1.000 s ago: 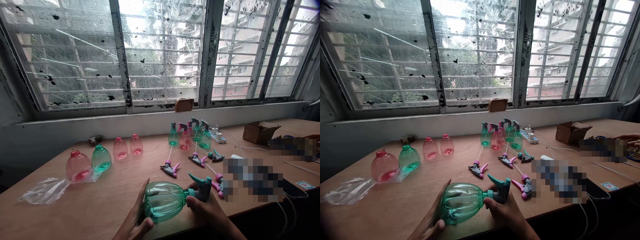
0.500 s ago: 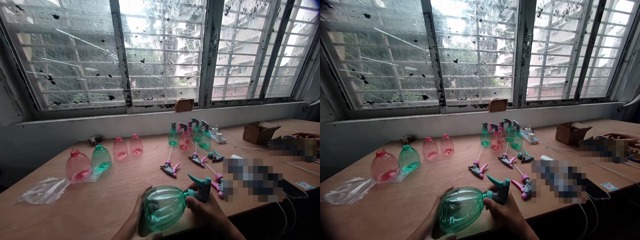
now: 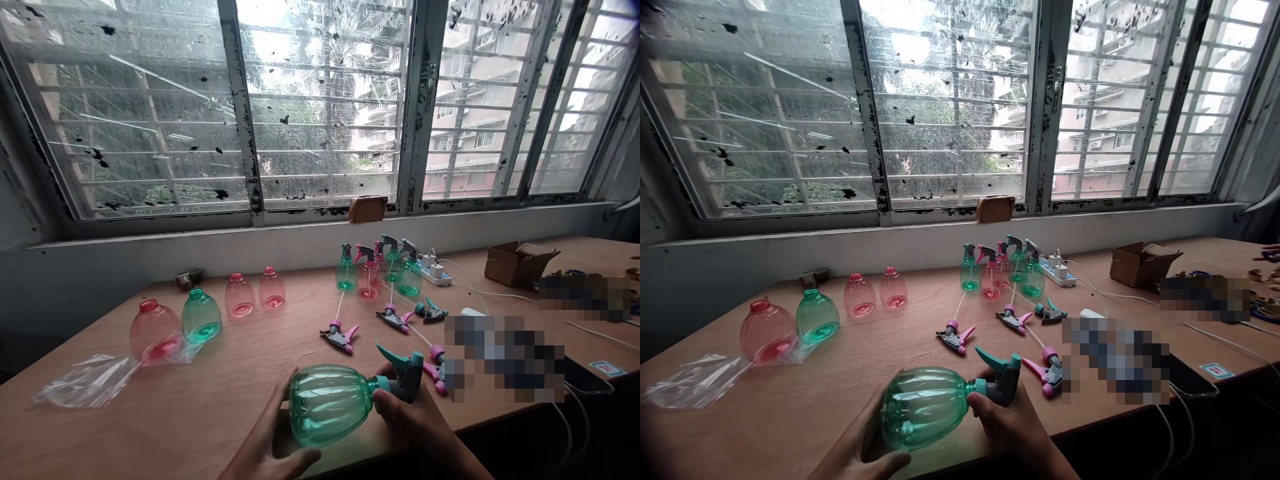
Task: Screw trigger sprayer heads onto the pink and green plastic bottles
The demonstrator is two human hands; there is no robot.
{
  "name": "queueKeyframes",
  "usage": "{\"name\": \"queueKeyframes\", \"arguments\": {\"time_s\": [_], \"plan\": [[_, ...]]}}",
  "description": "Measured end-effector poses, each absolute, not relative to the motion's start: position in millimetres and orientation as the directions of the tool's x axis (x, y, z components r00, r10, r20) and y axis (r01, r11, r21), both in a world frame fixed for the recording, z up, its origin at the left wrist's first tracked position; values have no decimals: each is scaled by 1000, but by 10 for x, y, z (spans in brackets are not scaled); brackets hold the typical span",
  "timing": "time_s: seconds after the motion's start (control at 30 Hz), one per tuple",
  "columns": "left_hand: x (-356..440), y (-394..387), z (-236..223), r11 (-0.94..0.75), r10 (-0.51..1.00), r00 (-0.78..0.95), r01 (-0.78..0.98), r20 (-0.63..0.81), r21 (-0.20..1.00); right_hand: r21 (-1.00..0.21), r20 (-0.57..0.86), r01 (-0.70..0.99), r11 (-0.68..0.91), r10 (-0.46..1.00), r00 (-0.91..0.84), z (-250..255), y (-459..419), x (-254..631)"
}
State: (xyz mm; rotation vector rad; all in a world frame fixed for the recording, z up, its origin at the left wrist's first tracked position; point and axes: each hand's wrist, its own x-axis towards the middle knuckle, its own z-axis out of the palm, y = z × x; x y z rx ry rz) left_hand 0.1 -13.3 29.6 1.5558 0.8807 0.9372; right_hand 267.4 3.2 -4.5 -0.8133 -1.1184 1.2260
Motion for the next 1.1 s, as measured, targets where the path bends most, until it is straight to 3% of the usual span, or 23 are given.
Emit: {"name": "queueKeyframes", "arguments": {"time_s": [0.63,0.87,1.0,1.1], "plan": [[40,-181,383,-168,899,423,98,112,981,-940,226,-264,215,974,-12,12,9,2682],[3,-89,298,-138,942,324,134,88,981,-963,186,-208,173,981,-46,44,-16,2676],[-21,-106,275,-211,918,383,246,105,946,-966,200,-180,185,977,-71,29,-1,2689],[-15,-103,244,-263,914,368,223,169,938,-968,212,-158,194,971,-107,10,16,2701]]}}
